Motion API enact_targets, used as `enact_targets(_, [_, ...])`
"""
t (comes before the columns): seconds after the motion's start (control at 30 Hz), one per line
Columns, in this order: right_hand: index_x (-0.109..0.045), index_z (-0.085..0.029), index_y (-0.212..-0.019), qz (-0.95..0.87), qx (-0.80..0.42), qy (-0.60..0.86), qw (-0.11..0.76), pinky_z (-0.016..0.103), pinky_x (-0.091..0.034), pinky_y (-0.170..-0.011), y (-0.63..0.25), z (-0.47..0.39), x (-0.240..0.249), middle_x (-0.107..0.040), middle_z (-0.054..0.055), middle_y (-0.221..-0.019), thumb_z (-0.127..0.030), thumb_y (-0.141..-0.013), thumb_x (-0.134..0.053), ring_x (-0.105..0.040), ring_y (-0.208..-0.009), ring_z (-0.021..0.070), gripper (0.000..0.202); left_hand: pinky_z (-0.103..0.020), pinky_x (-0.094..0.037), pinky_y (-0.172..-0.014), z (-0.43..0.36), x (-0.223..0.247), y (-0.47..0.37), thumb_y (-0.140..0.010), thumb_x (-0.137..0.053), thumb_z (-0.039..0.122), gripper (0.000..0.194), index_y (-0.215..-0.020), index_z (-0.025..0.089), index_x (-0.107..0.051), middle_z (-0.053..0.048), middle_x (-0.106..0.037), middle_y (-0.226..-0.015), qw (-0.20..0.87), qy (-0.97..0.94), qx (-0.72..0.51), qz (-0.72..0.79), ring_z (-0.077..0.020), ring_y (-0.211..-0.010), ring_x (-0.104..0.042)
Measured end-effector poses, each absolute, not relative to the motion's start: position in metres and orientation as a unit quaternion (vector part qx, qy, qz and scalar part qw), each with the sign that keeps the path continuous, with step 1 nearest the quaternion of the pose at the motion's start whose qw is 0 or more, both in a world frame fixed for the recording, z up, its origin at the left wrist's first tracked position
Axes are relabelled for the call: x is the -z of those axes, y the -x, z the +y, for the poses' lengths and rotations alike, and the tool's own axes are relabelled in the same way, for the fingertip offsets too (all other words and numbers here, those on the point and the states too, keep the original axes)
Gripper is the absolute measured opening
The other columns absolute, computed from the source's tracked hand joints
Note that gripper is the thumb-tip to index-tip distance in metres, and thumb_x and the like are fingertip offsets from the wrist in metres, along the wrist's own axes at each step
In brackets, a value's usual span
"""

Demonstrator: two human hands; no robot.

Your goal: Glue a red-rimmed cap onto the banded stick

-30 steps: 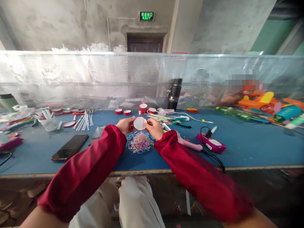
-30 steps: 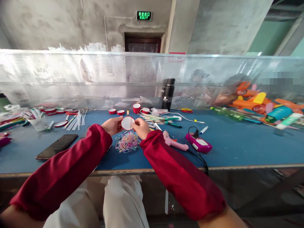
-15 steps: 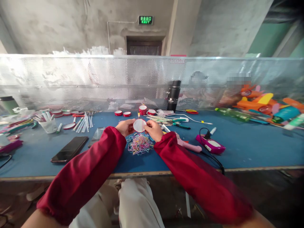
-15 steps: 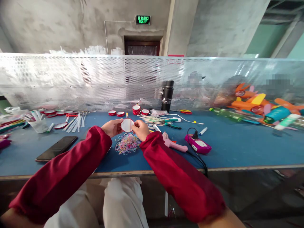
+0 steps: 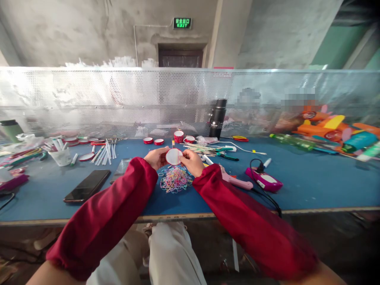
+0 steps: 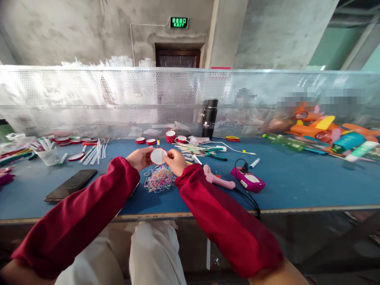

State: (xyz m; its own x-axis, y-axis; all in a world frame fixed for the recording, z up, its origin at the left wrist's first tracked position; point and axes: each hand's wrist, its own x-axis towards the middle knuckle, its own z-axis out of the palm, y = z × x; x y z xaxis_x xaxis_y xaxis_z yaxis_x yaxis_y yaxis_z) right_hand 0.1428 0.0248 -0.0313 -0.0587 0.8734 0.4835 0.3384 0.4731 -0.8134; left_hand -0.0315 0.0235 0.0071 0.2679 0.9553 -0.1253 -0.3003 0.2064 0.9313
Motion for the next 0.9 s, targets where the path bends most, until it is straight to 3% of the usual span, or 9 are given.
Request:
enact_targets(0.47, [-0.048,-0.022,-0.069,-0.673,-0.265,0.445,0.529,0.026,-0.044,-0.050,-0.1434,0.0250,0.0316,-0.055,-0.005,-0.057,-0.028,-0.071,-0.056,-0.055,-0.050,0.0133,0.010,-0.026,-0.050,-0.070,0.0246,-0.0070,0.0343,-0.089,-0.052,0.036,0.029,-0.087,0.014,-0.069,-0.009,-0.070,-0.085,0.686,-0.436,-0.450,0.369,-0.0146,-0.072,-0.064])
enact_targets(0.9, [-0.049,-0.022,-0.069,-0.673,-0.260,0.446,0.530,0.027,-0.043,-0.050,-0.1434,0.0262,0.0320,-0.057,-0.004,-0.059,-0.030,-0.070,-0.057,-0.055,-0.050,0.0138,0.011,-0.026,-0.051,-0.068,0.0245,-0.0068,0.0335,-0.087,-0.056,0.032,0.024,-0.085,0.012,-0.070,-0.008,-0.070,-0.082,0.682,-0.432,-0.459,0.371,-0.0141,-0.069,-0.064])
